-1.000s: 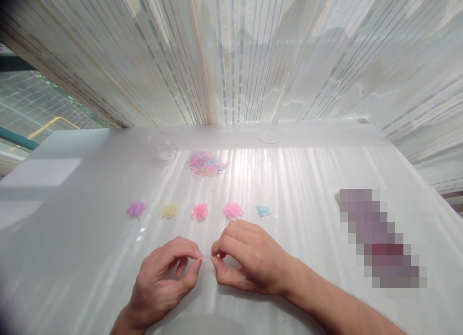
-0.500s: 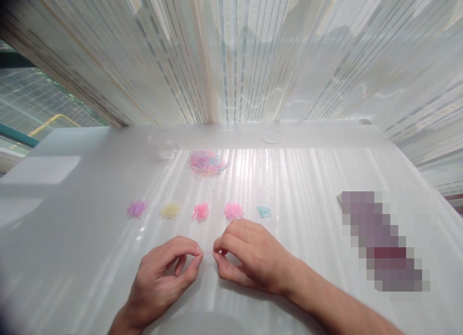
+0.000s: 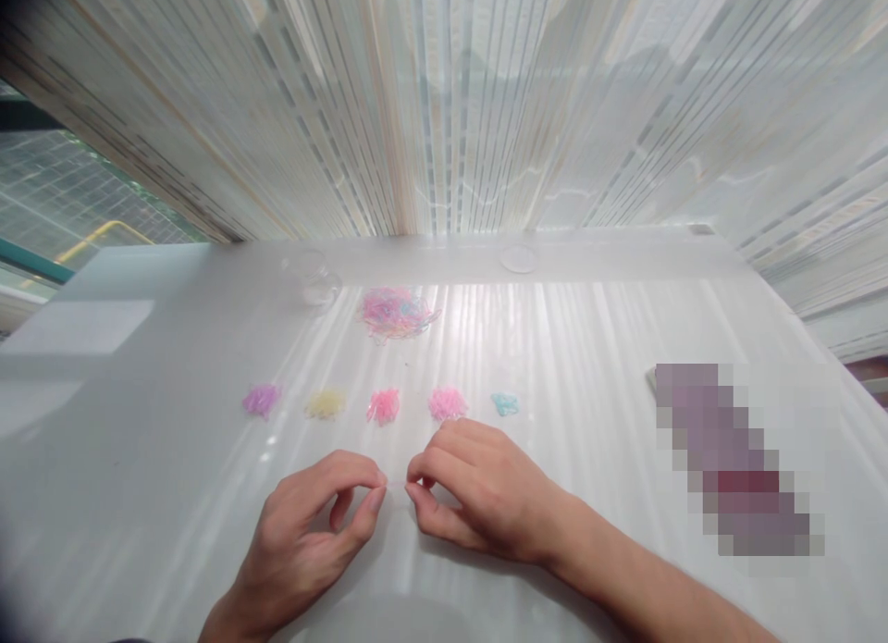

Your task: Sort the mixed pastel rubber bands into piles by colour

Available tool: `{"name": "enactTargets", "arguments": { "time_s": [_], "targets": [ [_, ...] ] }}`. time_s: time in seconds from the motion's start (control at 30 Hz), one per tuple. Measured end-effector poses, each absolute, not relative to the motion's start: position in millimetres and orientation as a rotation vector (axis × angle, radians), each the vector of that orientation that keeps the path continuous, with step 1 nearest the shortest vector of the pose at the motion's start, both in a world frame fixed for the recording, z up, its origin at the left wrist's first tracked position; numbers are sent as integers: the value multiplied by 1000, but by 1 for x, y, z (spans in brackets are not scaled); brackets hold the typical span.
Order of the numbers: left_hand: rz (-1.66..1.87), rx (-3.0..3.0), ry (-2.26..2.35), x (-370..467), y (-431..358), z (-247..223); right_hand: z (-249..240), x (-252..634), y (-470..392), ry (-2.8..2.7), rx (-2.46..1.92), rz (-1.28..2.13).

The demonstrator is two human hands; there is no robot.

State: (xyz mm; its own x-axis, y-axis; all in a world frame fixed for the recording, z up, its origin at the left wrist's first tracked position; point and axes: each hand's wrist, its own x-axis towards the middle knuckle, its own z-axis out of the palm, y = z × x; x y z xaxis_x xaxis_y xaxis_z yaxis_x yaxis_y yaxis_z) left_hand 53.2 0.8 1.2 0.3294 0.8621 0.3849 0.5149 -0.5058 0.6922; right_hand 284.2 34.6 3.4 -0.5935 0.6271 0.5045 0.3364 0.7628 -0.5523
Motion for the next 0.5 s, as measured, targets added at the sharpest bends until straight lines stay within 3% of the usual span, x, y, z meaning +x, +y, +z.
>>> {"name": "enactTargets", "arguments": {
  "time_s": [0.27,0.5],
  "targets": [
    [1014,2191,1328,52,2,4,1,284,36,-2273,-759,432],
    [1048,1941,1888,54,14,-4,2,288,39,-2322,-844,361]
  ]
}}
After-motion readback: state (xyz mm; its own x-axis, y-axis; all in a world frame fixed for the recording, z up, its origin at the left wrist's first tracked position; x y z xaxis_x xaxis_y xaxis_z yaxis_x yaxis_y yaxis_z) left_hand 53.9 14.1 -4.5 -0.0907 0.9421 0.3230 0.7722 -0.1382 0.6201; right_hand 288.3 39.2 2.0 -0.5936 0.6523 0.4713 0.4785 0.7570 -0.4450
